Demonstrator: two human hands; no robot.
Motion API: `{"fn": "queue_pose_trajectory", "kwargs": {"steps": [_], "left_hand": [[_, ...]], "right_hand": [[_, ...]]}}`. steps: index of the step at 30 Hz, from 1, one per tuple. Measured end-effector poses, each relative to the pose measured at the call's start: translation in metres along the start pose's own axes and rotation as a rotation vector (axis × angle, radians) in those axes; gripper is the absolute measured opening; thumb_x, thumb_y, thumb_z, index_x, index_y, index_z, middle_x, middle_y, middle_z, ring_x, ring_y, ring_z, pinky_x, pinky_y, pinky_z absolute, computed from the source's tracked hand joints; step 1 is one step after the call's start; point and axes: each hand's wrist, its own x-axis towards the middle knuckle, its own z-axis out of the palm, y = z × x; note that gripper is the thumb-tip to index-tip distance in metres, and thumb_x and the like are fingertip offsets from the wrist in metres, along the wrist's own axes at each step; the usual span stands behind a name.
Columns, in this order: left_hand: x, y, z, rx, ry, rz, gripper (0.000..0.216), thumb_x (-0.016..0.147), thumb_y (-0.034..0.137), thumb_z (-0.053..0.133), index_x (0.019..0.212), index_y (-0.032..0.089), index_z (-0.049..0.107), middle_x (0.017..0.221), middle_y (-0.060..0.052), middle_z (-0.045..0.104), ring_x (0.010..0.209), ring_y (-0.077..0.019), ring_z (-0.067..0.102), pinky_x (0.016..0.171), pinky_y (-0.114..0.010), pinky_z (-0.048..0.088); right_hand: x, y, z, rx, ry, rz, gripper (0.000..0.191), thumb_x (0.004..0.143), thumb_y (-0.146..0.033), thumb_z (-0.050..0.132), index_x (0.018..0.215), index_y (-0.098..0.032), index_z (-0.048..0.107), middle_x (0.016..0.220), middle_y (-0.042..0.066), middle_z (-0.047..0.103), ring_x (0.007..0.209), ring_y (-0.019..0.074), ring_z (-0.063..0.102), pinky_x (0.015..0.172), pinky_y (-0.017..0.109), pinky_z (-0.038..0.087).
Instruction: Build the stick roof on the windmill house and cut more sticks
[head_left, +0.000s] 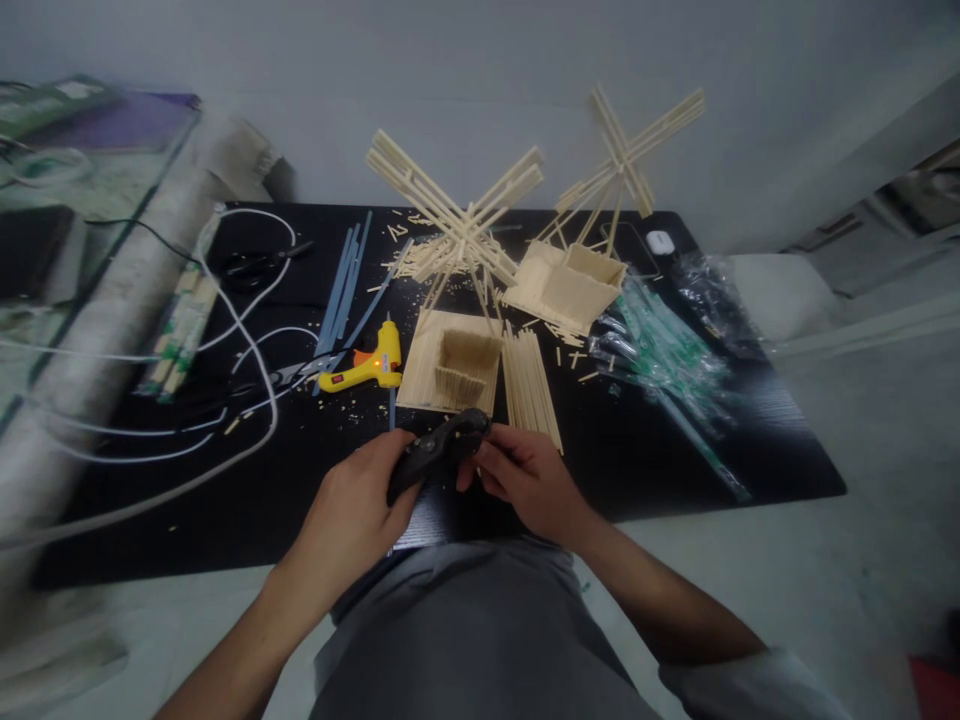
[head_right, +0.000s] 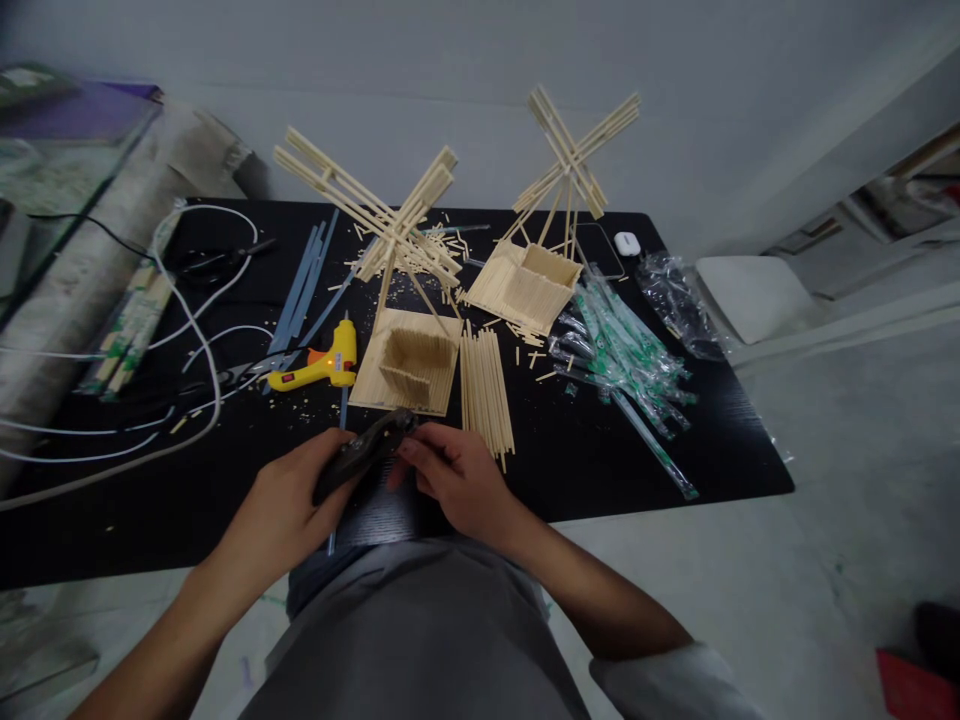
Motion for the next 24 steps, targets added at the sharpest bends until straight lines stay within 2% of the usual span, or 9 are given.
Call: {"fn": "queue_pose_trajectory", "kwargs": {"steps": [4,9,16,24], "left_hand": [[-0.0006,0.0005,0.0001,-0.015,0.007,0.011,0.019,0.096,0.029,0.051,0.112,0.023,0.061,0.103,-0.006,0.072,0.095,-0.0254,0.071,0.083,-0.039,0.053],[-0.0009,0.0014,0.0007,-0.016,0.014,0.012,0.019,0.097,0.030,0.051,0.111,0.023,0.062,0.101,-0.006,0.072,0.093,-0.0260,0.071,0.081,-0.039,0.054],[-0.0017,-0.0001,0.0031,-0.032,0.009,0.003,0.023,0.097,0.030,0.052,0.118,0.024,0.061,0.109,-0.006,0.072,0.100,-0.0262,0.071,0.088,-0.041,0.053],[-0.0006,0.0015,0.0042,-0.002,-0.022,-0.027,0.011,0.095,0.026,0.051,0.102,0.023,0.059,0.091,-0.003,0.068,0.084,-0.0244,0.070,0.074,-0.035,0.050]], "right_hand": [[-0.0005,0.0006,-0.0006,0.002,-0.024,-0.015,0.043,0.096,-0.059,0.066,0.082,-0.018,0.069,0.072,0.001,0.067,0.049,0.0065,0.035,0.046,0.025,0.022],[-0.0016,0.0023,-0.0019,-0.009,-0.024,-0.026,0.043,0.098,-0.057,0.064,0.082,-0.017,0.070,0.069,0.000,0.064,0.049,0.0060,0.033,0.046,0.024,0.020],[-0.0010,0.0030,-0.0024,-0.064,-0.019,-0.058,0.046,0.100,-0.057,0.062,0.081,-0.017,0.072,0.067,-0.001,0.059,0.050,0.0064,0.034,0.046,0.024,0.021],[-0.0014,0.0054,-0.0047,-0.105,-0.009,-0.061,0.047,0.100,-0.058,0.061,0.081,-0.017,0.071,0.067,-0.001,0.059,0.050,0.0067,0.035,0.046,0.024,0.022]]}}
